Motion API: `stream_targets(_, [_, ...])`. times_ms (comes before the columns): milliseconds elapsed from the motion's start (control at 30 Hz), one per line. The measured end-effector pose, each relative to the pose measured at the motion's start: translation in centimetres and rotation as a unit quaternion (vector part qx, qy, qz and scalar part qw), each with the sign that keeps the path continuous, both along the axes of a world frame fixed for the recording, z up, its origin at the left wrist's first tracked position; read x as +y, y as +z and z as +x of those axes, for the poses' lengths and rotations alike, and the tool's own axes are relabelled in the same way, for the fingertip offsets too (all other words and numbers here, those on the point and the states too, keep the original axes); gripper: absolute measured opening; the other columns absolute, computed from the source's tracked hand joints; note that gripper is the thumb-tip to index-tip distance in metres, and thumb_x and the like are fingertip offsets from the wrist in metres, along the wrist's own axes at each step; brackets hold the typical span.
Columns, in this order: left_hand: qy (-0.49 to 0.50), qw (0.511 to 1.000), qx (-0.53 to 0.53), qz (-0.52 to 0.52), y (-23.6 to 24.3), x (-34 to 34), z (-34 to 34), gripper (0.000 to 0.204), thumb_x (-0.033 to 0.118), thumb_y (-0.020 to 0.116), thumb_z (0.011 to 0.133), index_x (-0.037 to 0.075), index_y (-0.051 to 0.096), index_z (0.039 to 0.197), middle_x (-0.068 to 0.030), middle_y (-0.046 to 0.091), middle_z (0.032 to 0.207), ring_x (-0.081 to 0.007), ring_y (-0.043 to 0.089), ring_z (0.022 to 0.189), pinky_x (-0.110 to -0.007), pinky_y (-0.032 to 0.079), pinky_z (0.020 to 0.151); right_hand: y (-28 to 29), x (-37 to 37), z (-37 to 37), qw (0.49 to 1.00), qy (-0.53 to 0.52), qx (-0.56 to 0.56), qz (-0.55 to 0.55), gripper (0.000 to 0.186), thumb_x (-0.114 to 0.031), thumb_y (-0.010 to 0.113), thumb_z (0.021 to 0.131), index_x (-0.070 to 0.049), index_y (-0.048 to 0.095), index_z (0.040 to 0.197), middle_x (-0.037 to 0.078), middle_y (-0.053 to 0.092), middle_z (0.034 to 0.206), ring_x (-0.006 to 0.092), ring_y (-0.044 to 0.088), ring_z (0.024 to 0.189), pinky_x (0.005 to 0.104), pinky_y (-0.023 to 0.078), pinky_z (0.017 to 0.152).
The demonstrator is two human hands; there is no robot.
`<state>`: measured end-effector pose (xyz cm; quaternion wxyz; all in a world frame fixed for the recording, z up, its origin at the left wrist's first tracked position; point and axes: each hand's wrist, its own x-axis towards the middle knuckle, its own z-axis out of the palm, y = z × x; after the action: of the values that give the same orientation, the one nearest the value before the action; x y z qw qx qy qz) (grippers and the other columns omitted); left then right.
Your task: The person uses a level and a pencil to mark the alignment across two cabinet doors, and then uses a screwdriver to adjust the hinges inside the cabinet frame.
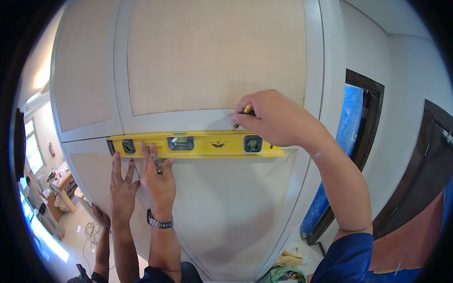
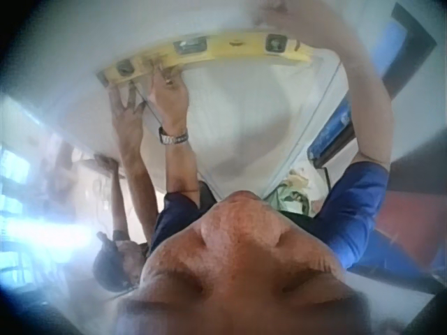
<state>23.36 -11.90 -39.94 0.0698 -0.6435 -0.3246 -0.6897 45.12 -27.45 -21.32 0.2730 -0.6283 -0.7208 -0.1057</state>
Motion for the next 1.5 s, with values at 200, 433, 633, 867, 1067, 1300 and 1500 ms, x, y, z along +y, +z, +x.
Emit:
stream_targets(200, [0.016, 1.000, 0.012, 0.007, -0.1, 0.2, -0.2, 0.055, 0.007, 0.072, 0.090, -0.004, 0.053, 0.140, -0.0256, 0.037, 0.155, -0.0396, 0.052, 0.133, -0.040, 0.054, 0.097, -0.7, -2.5, 3.6, 0.997, -0.043, 0.058, 0.016, 0.021, -0.019, 0.068, 0.096, 0.001, 0.072, 0.101, 0.008, 0.069, 0.078, 0.0123, 0.057, 0.067, 0.0274, 0.048, 0.066])
stream_targets(433, [-0.018, 0.999, -0.016, -0.038, -0.1, 0.2, 0.1, 0.055, 0.004, 0.070, 0.090, -0.006, 0.052, 0.141, -0.0245, 0.037, 0.156, -0.0390, 0.052, 0.133, -0.039, 0.053, 0.099, -0.6, -4.7, 5.0, 0.991, -0.124, 0.045, 0.018, 0.021, -0.018, 0.067, 0.096, 0.002, 0.072, 0.101, 0.007, 0.068, 0.076, 0.0119, 0.058, 0.068, 0.0267, 0.048, 0.065])
stream_targets(633, [-0.019, 1.000, -0.015, -0.018, -0.2, 0.4, 0.2, 0.055, 0.004, 0.069, 0.090, -0.007, 0.051, 0.141, -0.0247, 0.037, 0.156, -0.0394, 0.050, 0.135, -0.040, 0.052, 0.101, -1.3, -5.3, 6.4, 0.990, -0.104, 0.077, 0.052, 0.023, -0.021, 0.065, 0.096, 0.001, 0.072, 0.101, 0.011, 0.069, 0.078, 0.0178, 0.059, 0.066, 0.0306, 0.049, 0.064])
stream_targets(867, [0.012, 1.000, 0.001, -0.017, -0.3, 0.2, -0.2, 0.056, 0.005, 0.070, 0.090, -0.005, 0.051, 0.142, -0.0244, 0.037, 0.157, -0.0401, 0.050, 0.135, -0.040, 0.051, 0.101, -1.3, -4.4, 4.6, 0.994, -0.095, 0.046, 0.041, 0.026, -0.023, 0.062, 0.096, 0.000, 0.072, 0.098, 0.017, 0.070, 0.082, 0.0297, 0.064, 0.071, 0.0383, 0.050, 0.069])
stream_targets(1067, [0.012, 1.000, 0.014, 0.011, -0.2, 0.3, 0.2, 0.055, 0.006, 0.069, 0.091, -0.005, 0.051, 0.142, -0.0249, 0.037, 0.156, -0.0396, 0.051, 0.134, -0.041, 0.052, 0.100, -1.3, -2.1, 2.3, 0.998, -0.018, -0.044, 0.050, 0.027, -0.025, 0.059, 0.096, -0.001, 0.072, 0.096, 0.020, 0.070, 0.086, 0.0362, 0.066, 0.079, 0.0421, 0.051, 0.072])
stream_targets(1300, [-0.004, 1.000, 0.001, -0.006, -0.2, 0.1, 0.0, 0.054, 0.006, 0.069, 0.092, -0.006, 0.051, 0.141, -0.0247, 0.036, 0.157, -0.0386, 0.053, 0.133, -0.040, 0.054, 0.098, -1.7, -3.8, 5.3, 0.996, -0.051, -0.018, 0.068, 0.020, -0.017, 0.064, 0.095, 0.000, 0.073, 0.099, 0.015, 0.071, 0.082, 0.0225, 0.062, 0.066, 0.0331, 0.049, 0.064])
stream_targets(1500, [-0.039, 0.997, -0.022, -0.063, 0.2, -0.2, 0.3, 0.053, 0.006, 0.069, 0.092, -0.006, 0.052, 0.141, -0.0233, 0.037, 0.157, -0.0382, 0.053, 0.132, -0.039, 0.054, 0.097, -1.7, -5.8, 5.9, 0.989, -0.106, 0.060, 0.081, 0.019, -0.016, 0.064, 0.095, 0.001, 0.072, 0.099, 0.013, 0.070, 0.078, 0.0202, 0.058, 0.063, 0.0307, 0.048, 0.062])
